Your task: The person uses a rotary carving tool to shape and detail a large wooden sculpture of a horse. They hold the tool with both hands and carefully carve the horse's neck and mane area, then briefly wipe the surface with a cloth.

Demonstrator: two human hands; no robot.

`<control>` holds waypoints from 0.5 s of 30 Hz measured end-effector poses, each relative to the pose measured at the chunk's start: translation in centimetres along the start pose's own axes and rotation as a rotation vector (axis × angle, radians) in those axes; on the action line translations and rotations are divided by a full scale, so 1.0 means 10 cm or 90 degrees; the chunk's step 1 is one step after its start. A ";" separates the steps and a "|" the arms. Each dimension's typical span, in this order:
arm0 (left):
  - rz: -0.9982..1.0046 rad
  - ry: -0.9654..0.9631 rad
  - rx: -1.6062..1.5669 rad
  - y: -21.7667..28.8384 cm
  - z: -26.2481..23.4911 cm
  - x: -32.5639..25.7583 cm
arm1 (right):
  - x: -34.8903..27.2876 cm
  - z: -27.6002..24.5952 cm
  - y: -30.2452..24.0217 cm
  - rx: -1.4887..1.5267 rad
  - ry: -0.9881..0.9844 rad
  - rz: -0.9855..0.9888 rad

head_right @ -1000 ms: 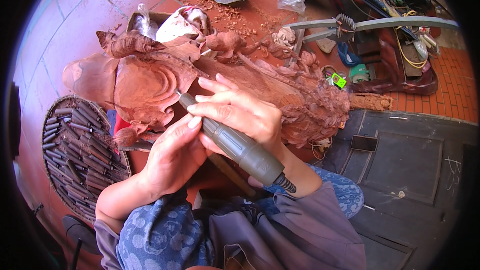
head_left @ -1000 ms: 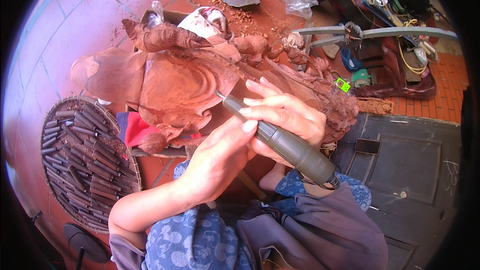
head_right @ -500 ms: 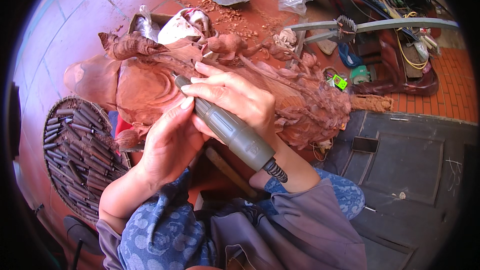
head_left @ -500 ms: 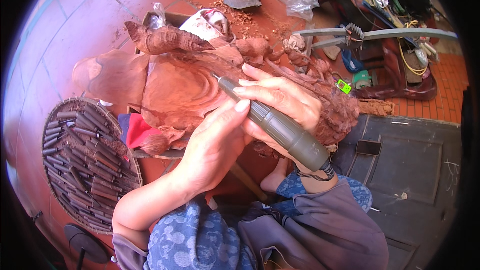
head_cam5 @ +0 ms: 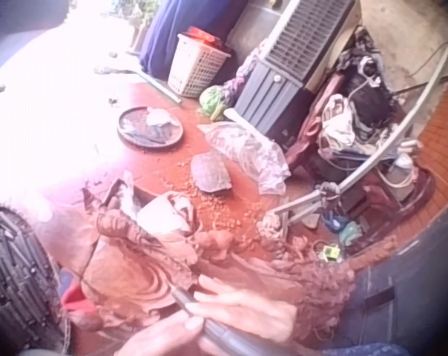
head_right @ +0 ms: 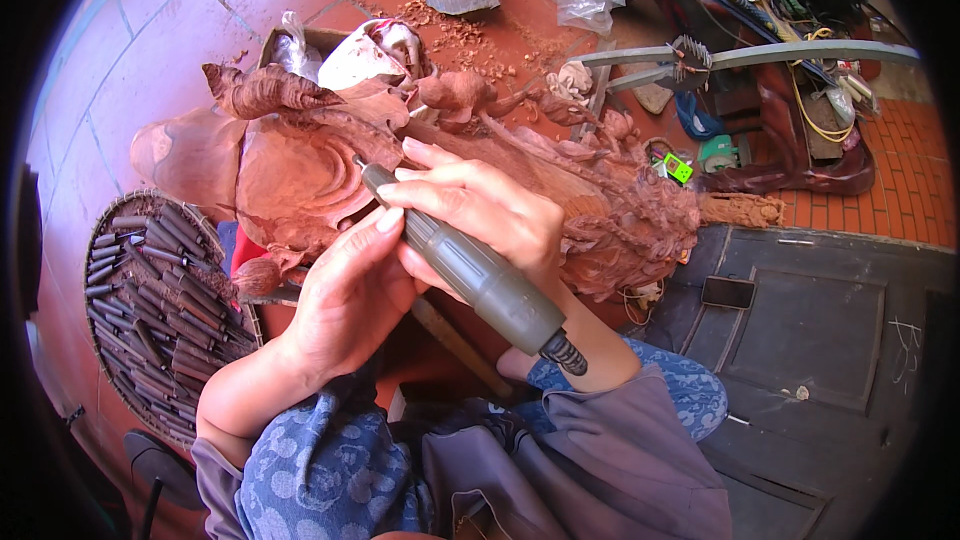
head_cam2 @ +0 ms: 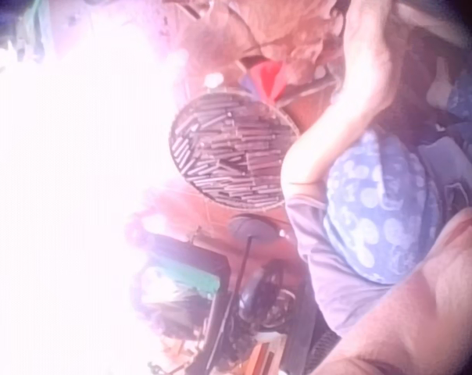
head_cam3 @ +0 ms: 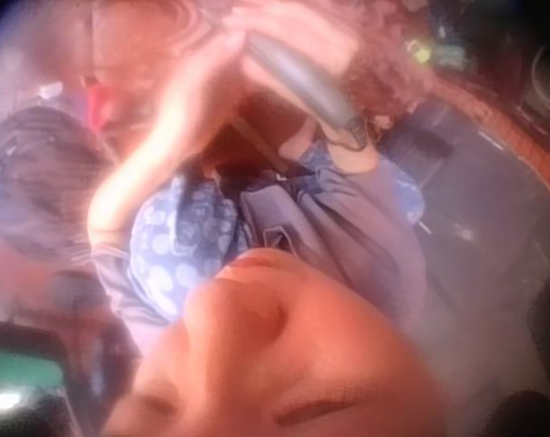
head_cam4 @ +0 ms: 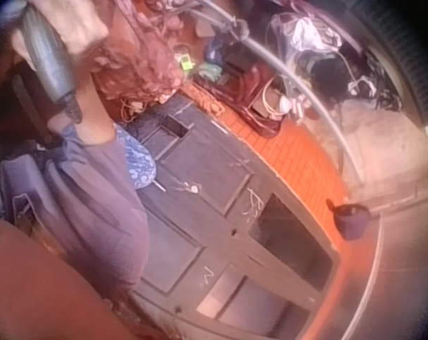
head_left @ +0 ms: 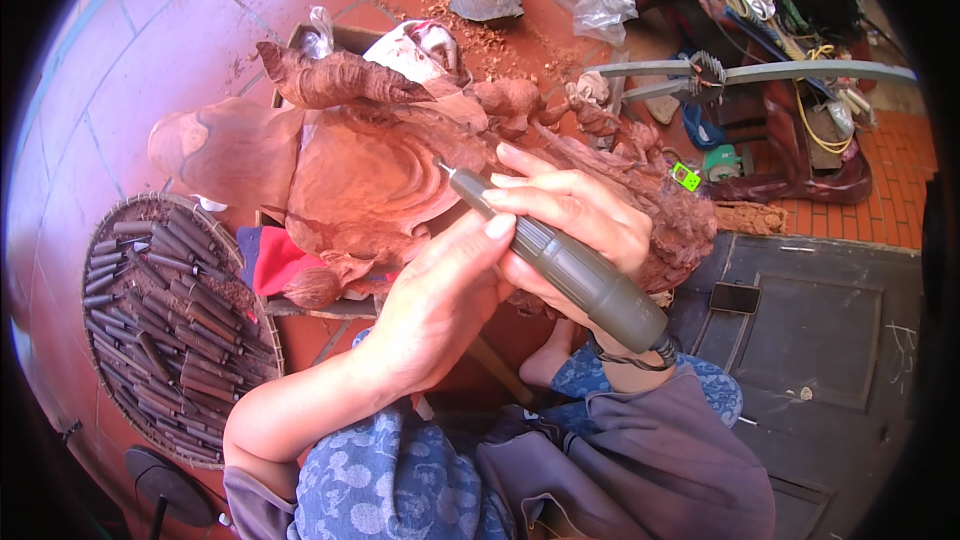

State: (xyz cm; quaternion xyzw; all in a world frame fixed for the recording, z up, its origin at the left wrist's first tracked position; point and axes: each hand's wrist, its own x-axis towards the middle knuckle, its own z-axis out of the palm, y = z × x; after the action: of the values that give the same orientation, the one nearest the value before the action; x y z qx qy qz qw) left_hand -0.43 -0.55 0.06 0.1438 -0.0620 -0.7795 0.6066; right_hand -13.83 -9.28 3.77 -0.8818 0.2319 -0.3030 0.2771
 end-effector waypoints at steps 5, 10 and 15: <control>0.016 -0.001 0.001 0.02 -0.07 0.04 | 0.06 0.04 0.01 -0.011 0.011 0.005; -0.012 -0.048 -0.006 -0.01 -0.09 0.00 | -0.01 0.04 -0.01 -0.014 0.015 0.006; -0.008 -0.019 0.006 -0.03 -0.01 0.00 | -0.03 -0.02 -0.01 -0.012 -0.005 0.000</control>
State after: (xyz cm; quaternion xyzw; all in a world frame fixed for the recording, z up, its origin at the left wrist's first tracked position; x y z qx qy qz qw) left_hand -0.68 -0.43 -0.13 0.1352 -0.0738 -0.7852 0.5998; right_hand -14.18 -9.10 3.83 -0.8855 0.2336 -0.2976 0.2698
